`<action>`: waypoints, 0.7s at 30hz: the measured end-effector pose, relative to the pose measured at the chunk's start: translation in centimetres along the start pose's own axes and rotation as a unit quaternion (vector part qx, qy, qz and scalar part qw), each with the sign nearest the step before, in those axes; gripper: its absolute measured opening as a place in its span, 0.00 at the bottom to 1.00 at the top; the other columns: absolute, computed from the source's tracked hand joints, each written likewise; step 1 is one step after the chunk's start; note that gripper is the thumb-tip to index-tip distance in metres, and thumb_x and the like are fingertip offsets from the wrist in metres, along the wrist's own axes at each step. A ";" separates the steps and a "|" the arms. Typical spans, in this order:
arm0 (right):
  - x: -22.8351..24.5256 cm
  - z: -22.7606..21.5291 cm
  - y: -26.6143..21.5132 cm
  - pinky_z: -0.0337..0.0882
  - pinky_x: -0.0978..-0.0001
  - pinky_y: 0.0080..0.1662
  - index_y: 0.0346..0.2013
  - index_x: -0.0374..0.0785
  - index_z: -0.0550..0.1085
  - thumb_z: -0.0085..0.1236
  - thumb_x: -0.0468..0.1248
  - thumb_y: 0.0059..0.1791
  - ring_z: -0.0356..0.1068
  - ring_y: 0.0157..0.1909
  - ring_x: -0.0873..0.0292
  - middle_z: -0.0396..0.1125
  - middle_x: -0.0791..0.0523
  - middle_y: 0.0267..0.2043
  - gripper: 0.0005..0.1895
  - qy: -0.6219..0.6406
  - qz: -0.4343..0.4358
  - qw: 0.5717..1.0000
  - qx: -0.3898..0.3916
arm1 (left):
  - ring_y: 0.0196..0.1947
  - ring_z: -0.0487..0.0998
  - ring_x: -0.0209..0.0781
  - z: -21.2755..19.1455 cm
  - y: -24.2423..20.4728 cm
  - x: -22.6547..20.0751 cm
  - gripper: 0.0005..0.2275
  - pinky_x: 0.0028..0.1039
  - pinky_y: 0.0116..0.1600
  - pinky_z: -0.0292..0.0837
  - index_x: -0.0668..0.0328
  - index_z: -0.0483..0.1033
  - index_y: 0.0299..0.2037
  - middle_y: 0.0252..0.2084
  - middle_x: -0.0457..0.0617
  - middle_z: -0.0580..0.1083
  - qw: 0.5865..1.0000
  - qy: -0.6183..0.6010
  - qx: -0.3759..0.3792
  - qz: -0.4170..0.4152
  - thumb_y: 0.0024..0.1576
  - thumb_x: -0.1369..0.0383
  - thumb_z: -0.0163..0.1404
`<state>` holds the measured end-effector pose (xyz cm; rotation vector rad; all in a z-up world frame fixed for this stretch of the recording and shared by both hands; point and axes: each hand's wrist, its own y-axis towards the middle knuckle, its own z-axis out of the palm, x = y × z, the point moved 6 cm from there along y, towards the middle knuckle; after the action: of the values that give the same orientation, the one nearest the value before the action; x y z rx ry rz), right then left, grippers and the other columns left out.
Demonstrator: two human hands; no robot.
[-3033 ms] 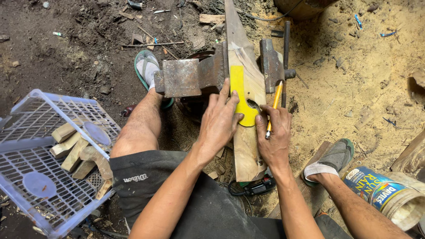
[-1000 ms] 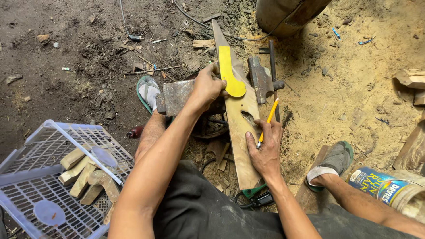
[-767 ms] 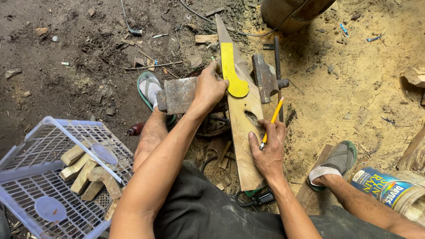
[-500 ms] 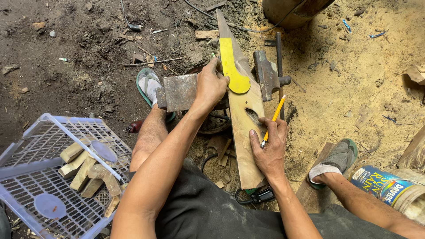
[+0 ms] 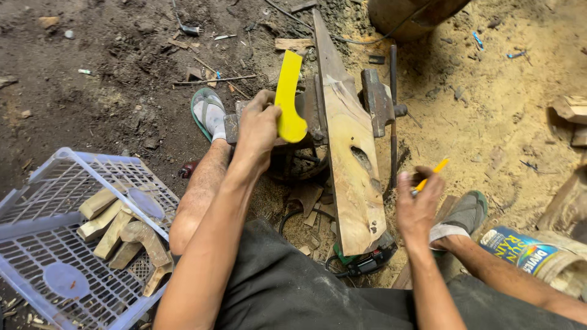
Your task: The person secures a wooden plank in a bench vise and uses a yellow template and pencil to trace a curved shape onto the wood. The person repeatedly repositions the template and traces its outline to mark the cutting line.
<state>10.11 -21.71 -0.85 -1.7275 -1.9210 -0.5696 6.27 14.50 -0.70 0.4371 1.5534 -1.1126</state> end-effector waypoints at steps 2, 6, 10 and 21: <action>-2.8 -0.7 2.2 0.68 0.53 0.52 0.57 0.31 0.65 0.50 0.50 0.61 0.62 0.52 0.53 0.59 0.47 0.51 0.23 0.011 -0.006 0.999 -0.045 | 0.26 0.73 0.37 -1.2 -1.1 1.7 0.12 0.26 0.31 0.72 0.68 0.73 0.46 0.31 0.51 0.74 0.999 -0.019 0.018 -0.038 0.55 0.76 0.38; -10.1 2.3 7.2 0.70 0.59 0.43 0.55 0.33 0.65 0.50 0.49 0.56 0.65 0.40 0.56 0.65 0.50 0.43 0.23 0.101 0.175 0.979 0.003 | 0.26 0.68 0.39 -0.6 -4.6 5.6 0.13 0.29 0.28 0.65 0.74 0.78 0.40 0.29 0.54 0.70 0.999 0.002 0.013 -0.034 0.52 0.76 0.40; -13.5 7.8 9.6 0.69 0.65 0.38 0.51 0.33 0.67 0.46 0.54 0.58 0.68 0.35 0.61 0.69 0.52 0.37 0.25 0.102 0.146 0.981 0.071 | 0.24 0.65 0.42 1.5 -10.4 11.3 0.22 0.31 0.29 0.62 0.65 0.73 0.48 0.30 0.56 0.74 0.966 -0.015 0.085 -0.242 0.59 0.53 0.40; -25.5 18.3 10.9 0.63 0.63 0.32 0.42 0.34 0.72 0.36 0.48 0.61 0.60 0.29 0.58 0.70 0.52 0.34 0.22 0.132 0.314 0.939 -0.039 | 0.52 0.77 0.45 10.6 -9.5 9.8 0.34 0.35 0.58 0.73 0.69 0.69 0.61 0.55 0.59 0.76 0.947 -0.097 0.218 -0.214 0.54 0.46 0.53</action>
<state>21.47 -29.52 -31.04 -2.0526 -1.0853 -0.5922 1.86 -1.64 -4.98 0.2718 1.2513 -1.7971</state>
